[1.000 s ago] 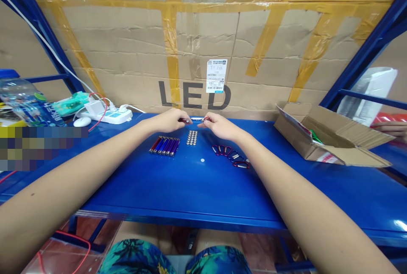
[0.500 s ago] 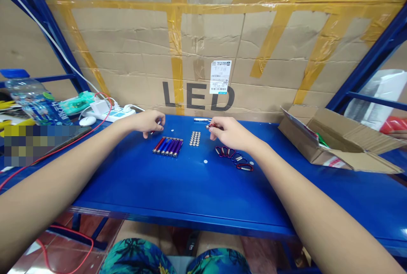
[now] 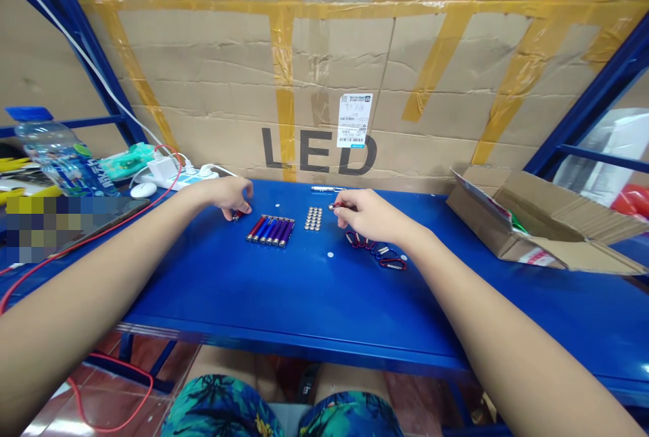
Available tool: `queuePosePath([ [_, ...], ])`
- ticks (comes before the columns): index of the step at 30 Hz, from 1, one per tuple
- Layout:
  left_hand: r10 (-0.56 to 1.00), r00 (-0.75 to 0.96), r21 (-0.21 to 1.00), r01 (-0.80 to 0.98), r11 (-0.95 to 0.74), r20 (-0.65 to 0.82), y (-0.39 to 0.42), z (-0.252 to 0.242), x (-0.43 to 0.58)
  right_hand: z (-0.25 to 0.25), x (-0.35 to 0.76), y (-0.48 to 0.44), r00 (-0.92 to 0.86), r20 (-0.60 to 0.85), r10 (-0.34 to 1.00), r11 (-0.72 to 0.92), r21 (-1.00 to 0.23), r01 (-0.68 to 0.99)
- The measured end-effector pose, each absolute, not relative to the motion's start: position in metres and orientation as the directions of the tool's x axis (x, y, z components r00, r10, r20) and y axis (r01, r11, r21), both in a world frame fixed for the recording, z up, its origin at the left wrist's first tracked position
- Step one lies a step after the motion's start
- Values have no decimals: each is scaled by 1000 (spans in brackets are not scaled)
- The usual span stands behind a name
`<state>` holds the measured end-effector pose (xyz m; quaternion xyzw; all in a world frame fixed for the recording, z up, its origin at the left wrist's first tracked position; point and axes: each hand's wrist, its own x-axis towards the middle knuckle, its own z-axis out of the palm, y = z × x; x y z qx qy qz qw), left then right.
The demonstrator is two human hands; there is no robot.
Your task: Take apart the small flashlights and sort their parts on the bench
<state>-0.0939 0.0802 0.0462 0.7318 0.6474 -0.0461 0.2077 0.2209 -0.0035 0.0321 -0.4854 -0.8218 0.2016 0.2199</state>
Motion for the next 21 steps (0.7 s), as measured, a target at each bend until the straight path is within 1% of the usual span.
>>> queuePosePath([
  [3,918,168,260,963,-74,-360,83,45,-98,32,221,-4,-431,164,887,446,-545,710],
  [9,893,233,367,926,-84,-384,79,43,-93,33,221,-4,-427,148,892,435,-541,720],
  [13,874,284,418,902,-105,-395,71,45,-87,34,221,-4,-433,148,889,440,-535,721],
  [21,833,325,445,889,-108,-447,65,49,-84,31,222,-3,-430,126,894,425,-545,722],
])
